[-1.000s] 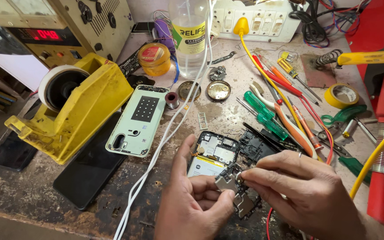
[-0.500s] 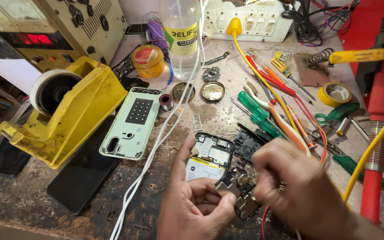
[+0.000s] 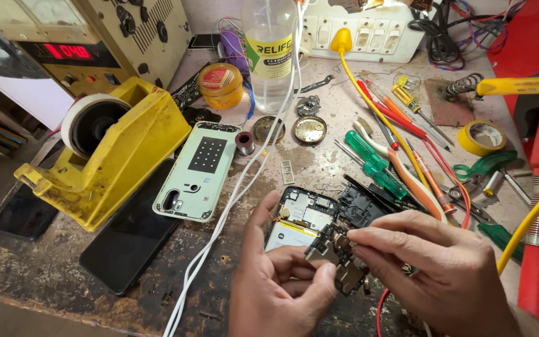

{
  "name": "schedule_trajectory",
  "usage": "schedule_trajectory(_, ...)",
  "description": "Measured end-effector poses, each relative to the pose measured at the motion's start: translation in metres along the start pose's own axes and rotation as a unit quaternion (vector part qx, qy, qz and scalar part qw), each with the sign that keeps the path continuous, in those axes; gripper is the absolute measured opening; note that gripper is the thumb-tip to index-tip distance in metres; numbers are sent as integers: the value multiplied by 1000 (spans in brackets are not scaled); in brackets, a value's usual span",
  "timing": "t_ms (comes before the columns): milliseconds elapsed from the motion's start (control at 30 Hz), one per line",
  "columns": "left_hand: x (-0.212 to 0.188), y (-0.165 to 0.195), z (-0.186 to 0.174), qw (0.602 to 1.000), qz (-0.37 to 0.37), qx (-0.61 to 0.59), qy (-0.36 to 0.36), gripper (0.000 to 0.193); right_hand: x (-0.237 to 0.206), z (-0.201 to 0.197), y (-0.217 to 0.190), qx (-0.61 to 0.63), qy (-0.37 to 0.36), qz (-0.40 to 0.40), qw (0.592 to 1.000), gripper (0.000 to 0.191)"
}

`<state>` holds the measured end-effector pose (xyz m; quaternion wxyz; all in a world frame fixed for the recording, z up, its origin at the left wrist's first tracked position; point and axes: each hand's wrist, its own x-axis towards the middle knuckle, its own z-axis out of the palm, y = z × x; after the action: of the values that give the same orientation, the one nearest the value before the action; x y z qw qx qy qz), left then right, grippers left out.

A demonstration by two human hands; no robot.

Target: The person holds a disassembled phone motherboard and scrubs it with a brush, then sprays liquid from a bottle onto the board and continues brushing. They then use a hot air gun to blow heated air over the motherboard, repositioning the board repeatedly while directing the airflow across its surface.

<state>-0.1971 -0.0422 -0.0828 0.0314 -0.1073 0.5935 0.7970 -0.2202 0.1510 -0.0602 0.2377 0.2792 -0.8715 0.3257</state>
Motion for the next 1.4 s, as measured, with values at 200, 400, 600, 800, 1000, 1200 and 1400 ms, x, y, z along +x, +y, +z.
schedule_trajectory(200, -6, -1, 19, 997, 53, 58, 9, 111, 3, -5, 4, -51, 21, -46, 997, 23)
schedule_trajectory(400, -8, -22, 33, 994, 90, 60, -2, 88, -1, -12, 26, -57, 1, 45, 997, 17)
schedule_trajectory(600, 7, -14, 27, 994, 56, -92, 12, 45, 13, -29, 37, 132, -105, 374, 912, 13)
schedule_trajectory(800, 6, -3, 26, 975, 45, -212, 38, 37, 6, -22, 10, 333, -154, 354, 860, 51)
schedule_trajectory(1000, 4, -14, 18, 984, 148, -100, 7, 33, 0, -10, 16, 373, -228, 401, 805, 20)
schedule_trajectory(1200, 7, 6, 5, 946, 155, 257, 124, 25, -4, -28, 8, 139, -130, 53, 980, 19)
schedule_trajectory(1400, 9, 18, -6, 993, 71, 62, 73, 30, 17, -26, 23, -138, -41, 86, 986, 60)
